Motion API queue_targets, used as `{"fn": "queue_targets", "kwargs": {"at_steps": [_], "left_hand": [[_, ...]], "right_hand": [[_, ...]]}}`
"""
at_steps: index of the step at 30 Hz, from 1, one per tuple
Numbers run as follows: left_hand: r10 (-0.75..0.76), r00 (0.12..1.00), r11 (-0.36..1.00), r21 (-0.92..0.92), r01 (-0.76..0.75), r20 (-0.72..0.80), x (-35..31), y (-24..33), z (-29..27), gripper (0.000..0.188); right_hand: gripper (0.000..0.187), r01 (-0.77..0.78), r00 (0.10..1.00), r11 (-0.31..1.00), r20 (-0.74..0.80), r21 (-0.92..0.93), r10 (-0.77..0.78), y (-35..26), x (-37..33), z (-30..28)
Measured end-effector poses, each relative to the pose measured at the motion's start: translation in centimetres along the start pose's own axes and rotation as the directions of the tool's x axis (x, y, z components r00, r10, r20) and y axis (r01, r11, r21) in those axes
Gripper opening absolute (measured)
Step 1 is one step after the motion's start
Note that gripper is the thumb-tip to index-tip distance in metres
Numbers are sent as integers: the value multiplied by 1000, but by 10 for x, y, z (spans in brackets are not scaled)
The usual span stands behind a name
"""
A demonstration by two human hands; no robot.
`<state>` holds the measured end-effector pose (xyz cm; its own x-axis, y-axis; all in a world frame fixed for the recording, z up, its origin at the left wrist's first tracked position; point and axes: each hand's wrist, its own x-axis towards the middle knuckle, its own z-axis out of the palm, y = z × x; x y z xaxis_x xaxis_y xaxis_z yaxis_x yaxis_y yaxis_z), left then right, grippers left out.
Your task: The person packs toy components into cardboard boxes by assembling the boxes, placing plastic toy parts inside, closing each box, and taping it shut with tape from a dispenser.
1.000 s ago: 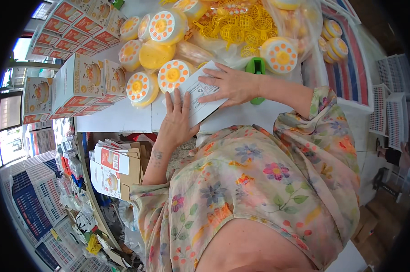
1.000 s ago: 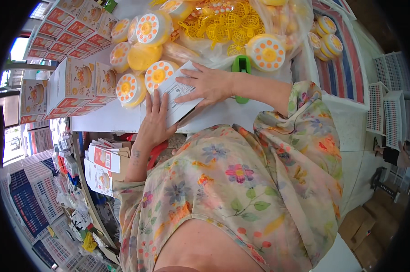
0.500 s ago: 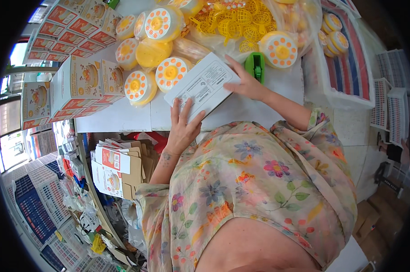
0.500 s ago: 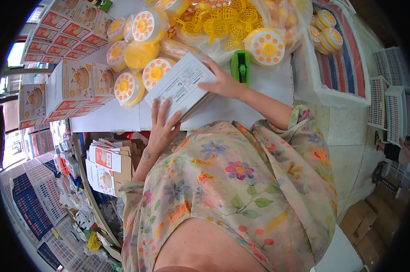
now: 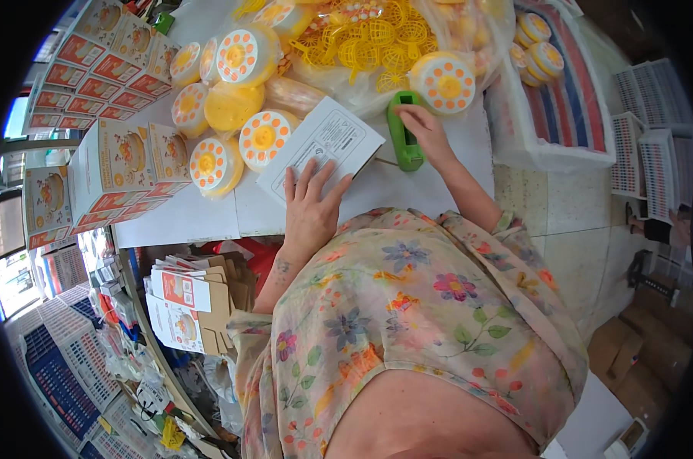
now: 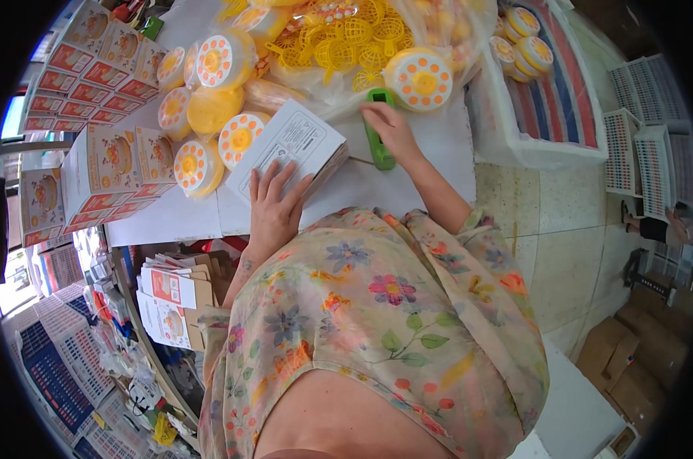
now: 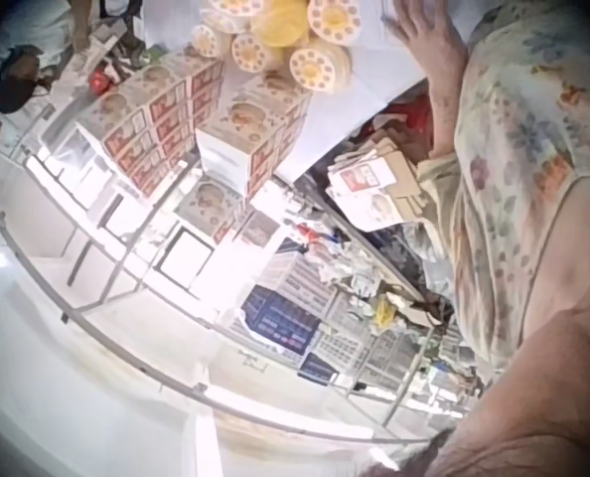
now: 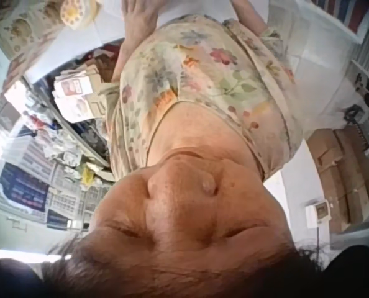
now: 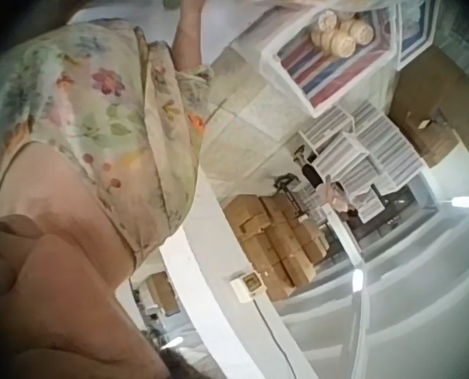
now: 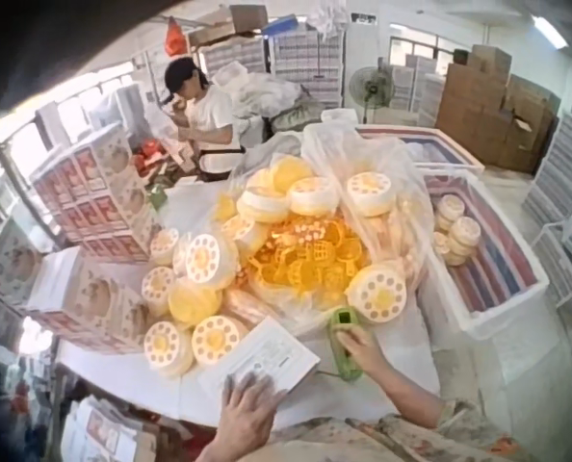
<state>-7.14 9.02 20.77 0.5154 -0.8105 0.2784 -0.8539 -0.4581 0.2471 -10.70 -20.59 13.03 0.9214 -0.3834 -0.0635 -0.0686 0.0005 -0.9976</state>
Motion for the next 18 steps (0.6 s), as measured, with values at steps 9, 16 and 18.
{"fn": "queue_targets", "kwargs": {"at_steps": [9,16,18], "left_hand": [[-44,995,999,-36,40,-94,4,2,8,43],[-50,990,999,-21,48,-134,5,8,9,37],[-47,989,999,-5,47,-141,5,8,11,42]], "right_hand": [[33,-322,901,932,-356,-166,248,130,-52,-30],[33,-367,832,926,-477,-92,283,139,-48,-19],[32,-288,825,947,-538,-139,172,136,-51,-13]]}}
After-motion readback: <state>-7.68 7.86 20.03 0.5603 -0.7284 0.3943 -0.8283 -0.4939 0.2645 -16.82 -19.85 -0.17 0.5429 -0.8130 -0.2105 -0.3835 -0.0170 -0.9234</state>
